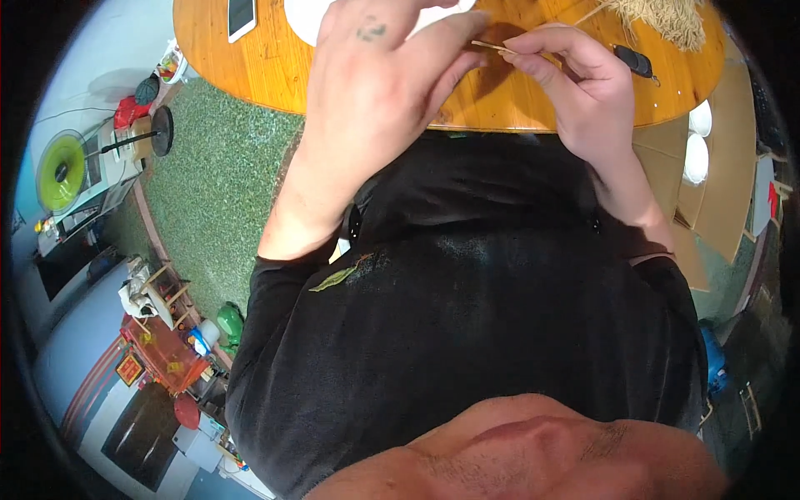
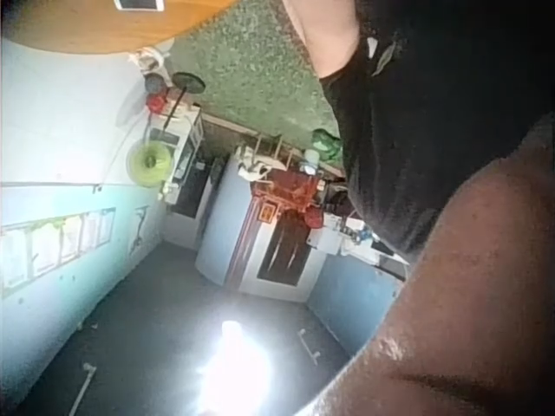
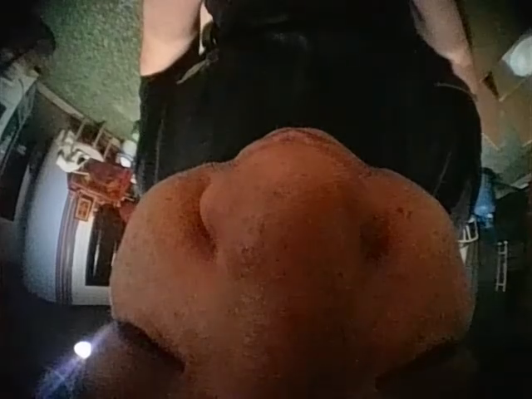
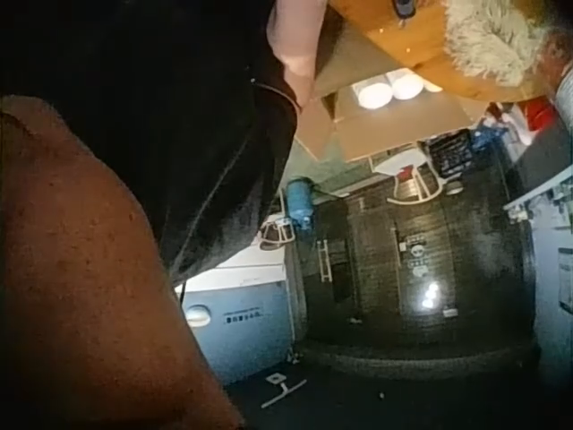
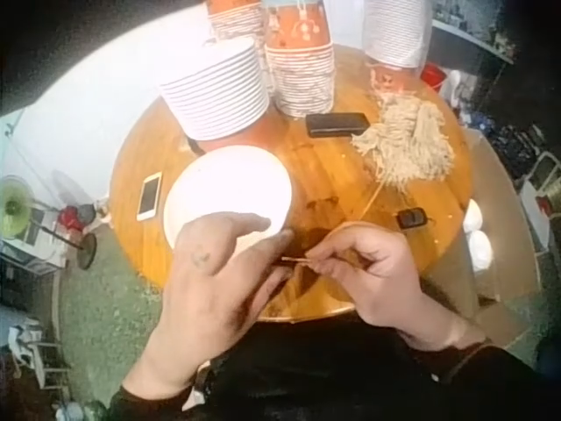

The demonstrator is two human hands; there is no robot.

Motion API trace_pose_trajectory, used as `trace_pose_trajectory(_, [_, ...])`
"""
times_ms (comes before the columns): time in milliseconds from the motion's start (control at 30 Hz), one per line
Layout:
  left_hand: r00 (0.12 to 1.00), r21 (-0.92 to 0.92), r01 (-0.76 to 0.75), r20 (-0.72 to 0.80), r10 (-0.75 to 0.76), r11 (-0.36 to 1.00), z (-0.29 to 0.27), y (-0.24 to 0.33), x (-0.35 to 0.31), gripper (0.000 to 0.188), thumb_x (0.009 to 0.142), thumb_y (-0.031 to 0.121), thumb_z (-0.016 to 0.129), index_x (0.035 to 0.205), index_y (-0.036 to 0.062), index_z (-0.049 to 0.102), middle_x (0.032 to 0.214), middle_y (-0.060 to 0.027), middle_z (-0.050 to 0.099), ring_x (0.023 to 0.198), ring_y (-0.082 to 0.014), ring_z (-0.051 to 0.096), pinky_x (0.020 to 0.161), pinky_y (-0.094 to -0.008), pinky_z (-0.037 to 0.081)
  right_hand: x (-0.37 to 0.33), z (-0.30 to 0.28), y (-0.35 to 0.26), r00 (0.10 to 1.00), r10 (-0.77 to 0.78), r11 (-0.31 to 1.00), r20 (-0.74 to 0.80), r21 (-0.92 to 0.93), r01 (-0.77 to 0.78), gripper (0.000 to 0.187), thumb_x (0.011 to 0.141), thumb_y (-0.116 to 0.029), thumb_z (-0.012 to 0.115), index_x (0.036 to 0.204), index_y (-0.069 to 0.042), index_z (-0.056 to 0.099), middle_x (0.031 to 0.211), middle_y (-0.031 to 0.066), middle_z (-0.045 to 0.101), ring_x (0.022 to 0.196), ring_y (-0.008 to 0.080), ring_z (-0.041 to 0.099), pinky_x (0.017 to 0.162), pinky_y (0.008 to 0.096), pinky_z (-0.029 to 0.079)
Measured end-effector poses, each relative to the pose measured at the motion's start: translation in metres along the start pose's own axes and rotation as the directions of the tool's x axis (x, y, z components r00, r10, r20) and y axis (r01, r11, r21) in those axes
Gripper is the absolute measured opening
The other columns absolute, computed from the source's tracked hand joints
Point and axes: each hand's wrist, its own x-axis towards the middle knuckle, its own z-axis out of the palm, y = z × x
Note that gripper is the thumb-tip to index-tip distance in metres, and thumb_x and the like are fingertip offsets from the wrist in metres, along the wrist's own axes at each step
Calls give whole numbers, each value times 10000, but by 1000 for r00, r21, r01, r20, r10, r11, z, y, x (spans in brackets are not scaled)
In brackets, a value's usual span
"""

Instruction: Manually selecting and preparing individual fiber strings from a bundle for packaging assembly.

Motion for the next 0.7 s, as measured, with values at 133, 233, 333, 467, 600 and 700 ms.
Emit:
trace_pose_trajectory(133, [772,366,38,580,-260,930,-25,37,44,272,775,72,791,1033,29,718,1065,-109,636,985,-297,614,862,-412,459,-3,0,1,1000,2,1000,2,17,-2,154,982,53,640,1133,68,669,1118,133,714,1070,195,697,971,290,544])
trace_pose_trajectory(233, [778,346,40,578,-246,937,-25,38,47,240,762,70,793,985,28,714,1060,-107,642,977,-291,620,851,-408,458,-3,-3,1,998,-55,996,32,-68,57,173,959,78,657,1131,64,670,1116,120,707,1092,185,685,968,289,543])
trace_pose_trajectory(333, [777,391,-4,581,-244,920,-24,41,50,230,748,70,801,951,24,701,1049,-108,646,975,-297,621,839,-407,461,2,-9,-9,995,-92,981,42,-167,97,240,914,71,710,1151,51,676,1144,120,712,1105,194,681,964,294,540])
trace_pose_trajectory(467, [975,-33,-136,-183,128,990,24,-16,-16,233,731,61,807,922,14,681,1036,-112,648,982,-308,620,815,-401,469,19,16,-66,949,-308,830,65,-469,302,180,868,37,737,1032,20,663,999,113,688,941,228,667,829,326,516])
trace_pose_trajectory(600, [781,408,-1,570,-254,913,-25,45,50,240,732,52,802,935,5,682,1042,-117,650,987,-301,620,803,-395,472,8,12,-44,952,-291,895,97,-324,306,309,869,55,754,1171,29,688,1154,121,726,1073,204,699,934,304,549])
trace_pose_trajectory(700, [739,338,-19,638,-214,941,-27,42,41,306,757,65,822,1016,-3,674,1099,-151,643,1005,-329,622,830,-410,489,-6,21,-21,992,-106,989,71,-99,113,283,895,60,734,1172,40,682,1079,107,737,984,174,718,878,287,567])
